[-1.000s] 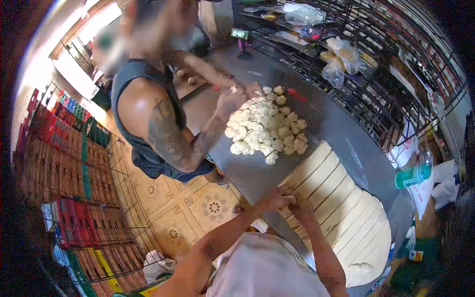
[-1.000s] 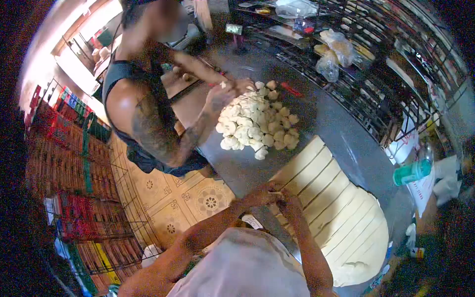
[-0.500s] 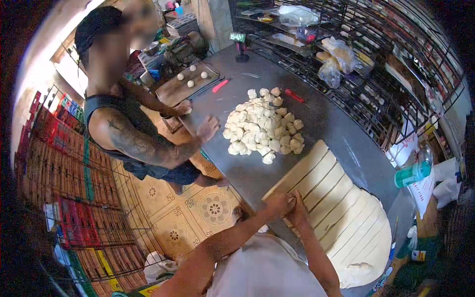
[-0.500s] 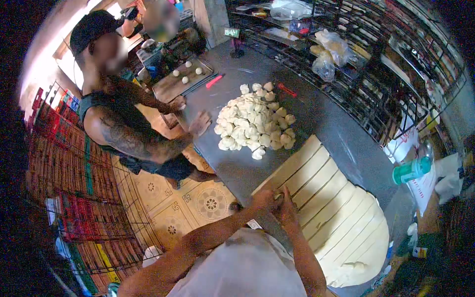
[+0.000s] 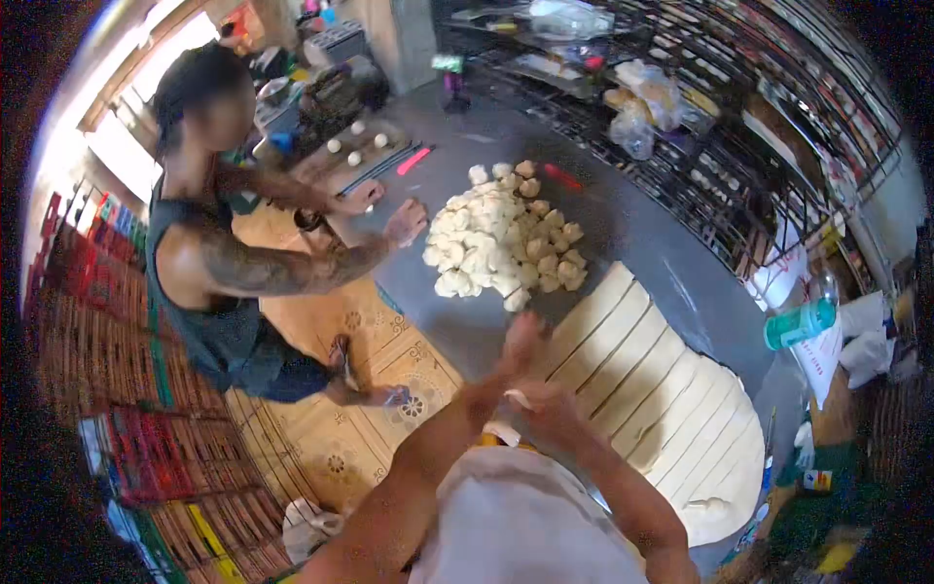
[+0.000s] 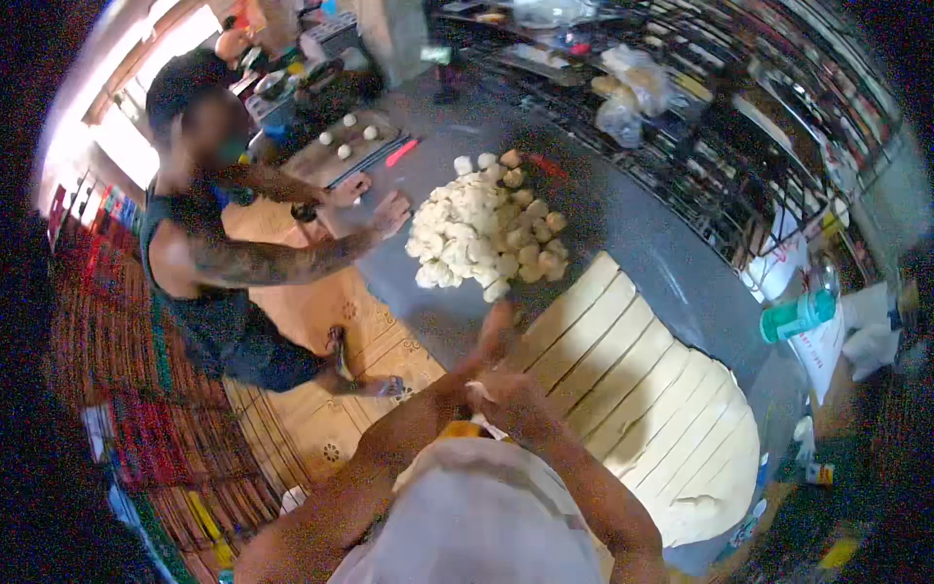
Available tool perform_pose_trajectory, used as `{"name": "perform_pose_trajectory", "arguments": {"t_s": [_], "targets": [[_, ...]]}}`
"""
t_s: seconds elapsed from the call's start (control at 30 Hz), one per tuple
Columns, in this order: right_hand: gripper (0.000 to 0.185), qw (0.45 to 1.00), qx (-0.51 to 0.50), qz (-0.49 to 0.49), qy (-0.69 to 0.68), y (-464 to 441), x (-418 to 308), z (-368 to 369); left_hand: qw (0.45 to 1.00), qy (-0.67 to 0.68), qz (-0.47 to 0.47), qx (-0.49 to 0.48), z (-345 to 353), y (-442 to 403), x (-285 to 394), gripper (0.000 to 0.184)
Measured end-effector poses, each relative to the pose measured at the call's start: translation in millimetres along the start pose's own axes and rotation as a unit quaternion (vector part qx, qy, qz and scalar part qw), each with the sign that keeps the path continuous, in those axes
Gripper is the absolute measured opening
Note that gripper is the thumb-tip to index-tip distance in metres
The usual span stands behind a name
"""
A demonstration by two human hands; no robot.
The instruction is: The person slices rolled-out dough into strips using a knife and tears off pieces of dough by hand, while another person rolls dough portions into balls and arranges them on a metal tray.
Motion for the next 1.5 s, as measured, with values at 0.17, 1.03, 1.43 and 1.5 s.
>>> {"name": "perform_pose_trajectory", "arguments": {"t_s": [0.17, 1.03, 1.43, 1.5], "targets": [[0.030, 0.838, 0.191, 0.115, -0.498, 2, 87, -44, 0.963, 0.116, 0.208, 0.125, -114, -8, 42, 0.053], [0.053, 0.989, 0.104, 0.104, 0.033, 29, 188, -18, 0.992, 0.062, -0.073, -0.082, 55, 87, 4, 0.045], [0.021, 0.934, 0.041, 0.069, 0.348, 6, 36, 3, 0.998, 0.064, -0.006, -0.022, -21, 31, 6, 0.036], [0.017, 0.939, 0.019, 0.036, 0.340, -3, -21, 18, 0.997, 0.042, 0.030, 0.054, -27, -2, 14, 0.034]]}}
Point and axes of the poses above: each hand's wrist, its own y-axis away from the middle knuckle, its own z-axis out of the palm, x = y × z, the point moved 7 cm from there along -y, towards the middle knuckle, and after that the axes turned 6 degrees about z, right-handed, at the moved point
